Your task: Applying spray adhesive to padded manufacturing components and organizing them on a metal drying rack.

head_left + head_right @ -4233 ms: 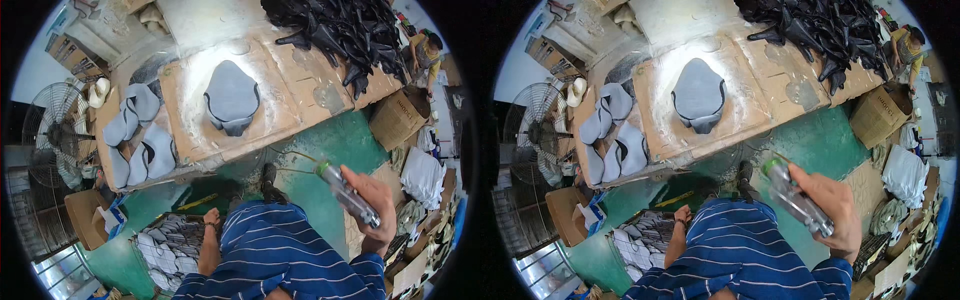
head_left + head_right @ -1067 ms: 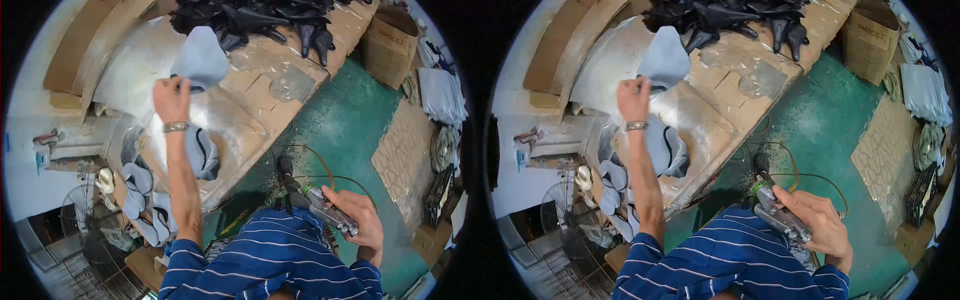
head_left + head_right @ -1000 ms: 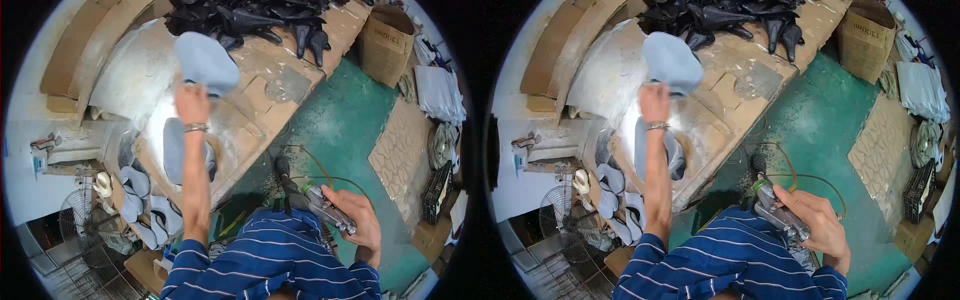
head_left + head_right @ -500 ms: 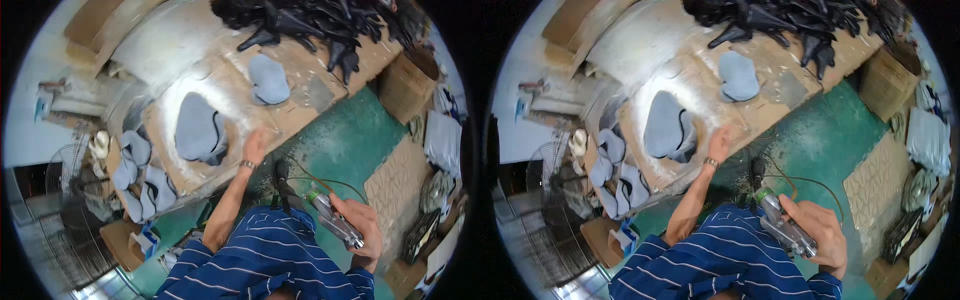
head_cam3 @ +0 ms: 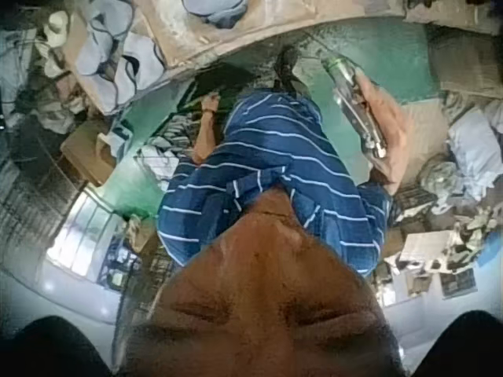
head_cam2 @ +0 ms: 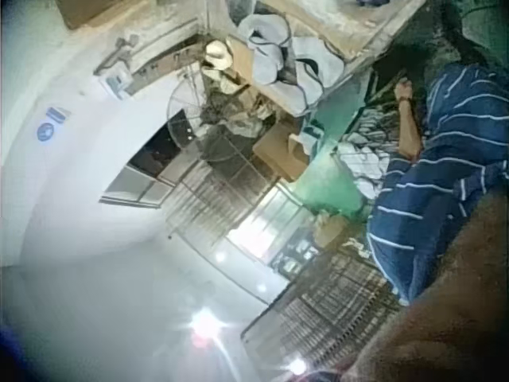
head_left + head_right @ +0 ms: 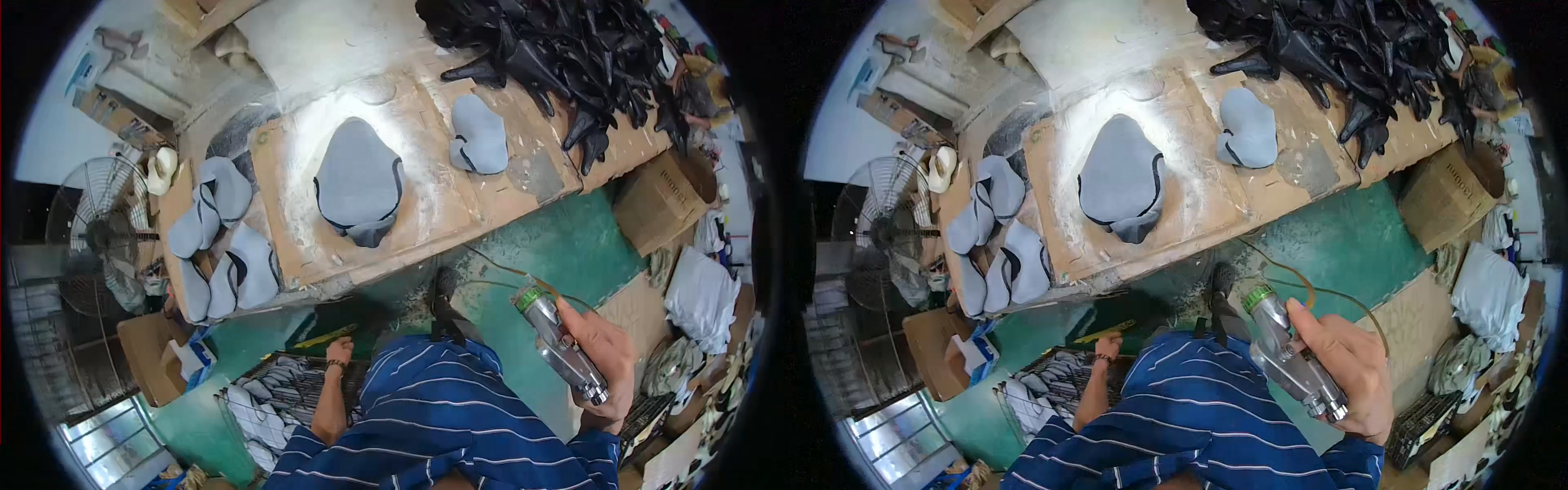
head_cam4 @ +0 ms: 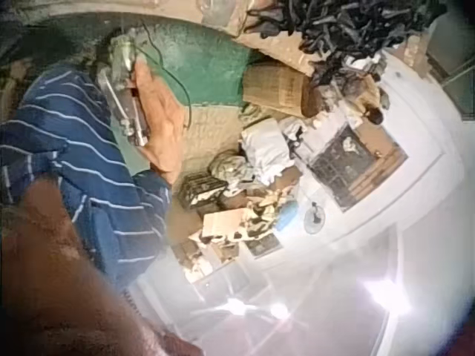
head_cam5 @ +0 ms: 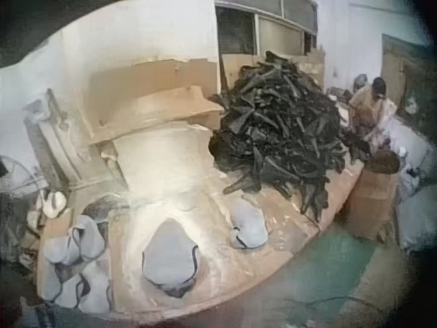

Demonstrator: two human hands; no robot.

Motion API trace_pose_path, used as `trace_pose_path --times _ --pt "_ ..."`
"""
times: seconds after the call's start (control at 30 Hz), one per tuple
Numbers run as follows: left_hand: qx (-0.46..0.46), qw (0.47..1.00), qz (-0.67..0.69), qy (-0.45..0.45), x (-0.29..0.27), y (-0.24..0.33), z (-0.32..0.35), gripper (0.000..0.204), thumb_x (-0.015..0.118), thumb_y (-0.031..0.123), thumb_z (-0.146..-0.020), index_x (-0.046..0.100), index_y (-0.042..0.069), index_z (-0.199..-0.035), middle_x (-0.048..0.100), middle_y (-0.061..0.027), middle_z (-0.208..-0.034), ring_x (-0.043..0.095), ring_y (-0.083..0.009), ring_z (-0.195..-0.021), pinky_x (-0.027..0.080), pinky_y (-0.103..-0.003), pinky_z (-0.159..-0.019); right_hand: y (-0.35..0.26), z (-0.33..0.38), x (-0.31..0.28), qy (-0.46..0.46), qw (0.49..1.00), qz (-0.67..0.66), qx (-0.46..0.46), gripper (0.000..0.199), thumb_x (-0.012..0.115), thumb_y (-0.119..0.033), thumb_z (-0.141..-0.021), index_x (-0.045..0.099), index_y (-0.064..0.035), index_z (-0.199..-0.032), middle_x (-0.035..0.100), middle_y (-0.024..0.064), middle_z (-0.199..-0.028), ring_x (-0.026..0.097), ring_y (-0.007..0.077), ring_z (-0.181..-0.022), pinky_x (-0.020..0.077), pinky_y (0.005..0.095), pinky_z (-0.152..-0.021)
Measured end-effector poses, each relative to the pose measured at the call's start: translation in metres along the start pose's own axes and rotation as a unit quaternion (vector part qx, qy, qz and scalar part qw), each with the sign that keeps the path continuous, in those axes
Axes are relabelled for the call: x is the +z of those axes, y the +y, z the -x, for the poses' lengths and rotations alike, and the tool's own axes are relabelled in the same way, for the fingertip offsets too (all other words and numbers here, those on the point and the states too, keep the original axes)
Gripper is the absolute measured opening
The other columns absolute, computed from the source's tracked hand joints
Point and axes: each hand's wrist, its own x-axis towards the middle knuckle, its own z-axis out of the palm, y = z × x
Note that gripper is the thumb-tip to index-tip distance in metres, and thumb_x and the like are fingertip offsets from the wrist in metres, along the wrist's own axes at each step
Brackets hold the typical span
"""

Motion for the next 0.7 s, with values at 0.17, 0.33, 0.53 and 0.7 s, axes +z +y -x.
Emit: trace_pose_path --times 0.17,0.33,0.53,0.7 --pt "-0.052 0.994 0.095 0.03 0.007 -0.023 0.001 0.032 0.067 0.018 -0.085 0.079 0.008 -0.113 0.079 -0.0142 -0.096 0.075 -0.0209 -0.091 0.059 -0.034 -0.081 -0.049 -0.017 0.036 0.005 0.999 0.049 0.003 0.055 0.065 -0.021 -0.081 0.068 0.0034 -0.131 0.065 0.0157 -0.076 0.063 0.0266 -0.065 0.0462 0.0348 -0.061" --pt "-0.051 0.991 0.115 0.039 -0.009 -0.019 -0.008 0.033 0.07 0.02 -0.085 0.079 0.011 -0.115 0.079 -0.0129 -0.096 0.075 -0.0235 -0.094 0.057 -0.035 -0.086 -0.096 -0.028 0.073 0.025 0.996 0.089 -0.021 0.056 0.067 -0.017 -0.08 0.067 0.0041 -0.132 0.065 0.015 -0.077 0.063 0.0273 -0.065 0.0454 0.0345 -0.061" --pt "0.03 0.982 0.18 0.05 -0.032 -0.031 -0.025 0.028 0.072 0.021 -0.089 0.077 0.013 -0.116 0.077 -0.0159 -0.103 0.075 -0.0294 -0.098 0.058 -0.04 -0.089 -0.164 -0.029 0.108 -0.036 0.986 0.159 -0.036 0.068 0.077 -0.002 -0.074 0.062 -0.0015 -0.14 0.066 0.0158 -0.082 0.065 0.0338 -0.069 0.0493 0.0405 -0.062" --pt "0.094 0.969 0.218 0.075 -0.062 -0.029 -0.033 0.027 0.072 0.024 -0.092 0.076 0.011 -0.115 0.077 -0.0157 -0.101 0.075 -0.0291 -0.095 0.058 -0.039 -0.087 -0.207 -0.011 0.144 -0.058 0.975 0.21 -0.043 0.07 0.078 -0.004 -0.074 0.06 -0.001 -0.142 0.065 0.0153 -0.083 0.065 0.0334 -0.069 0.0493 0.0419 -0.061"
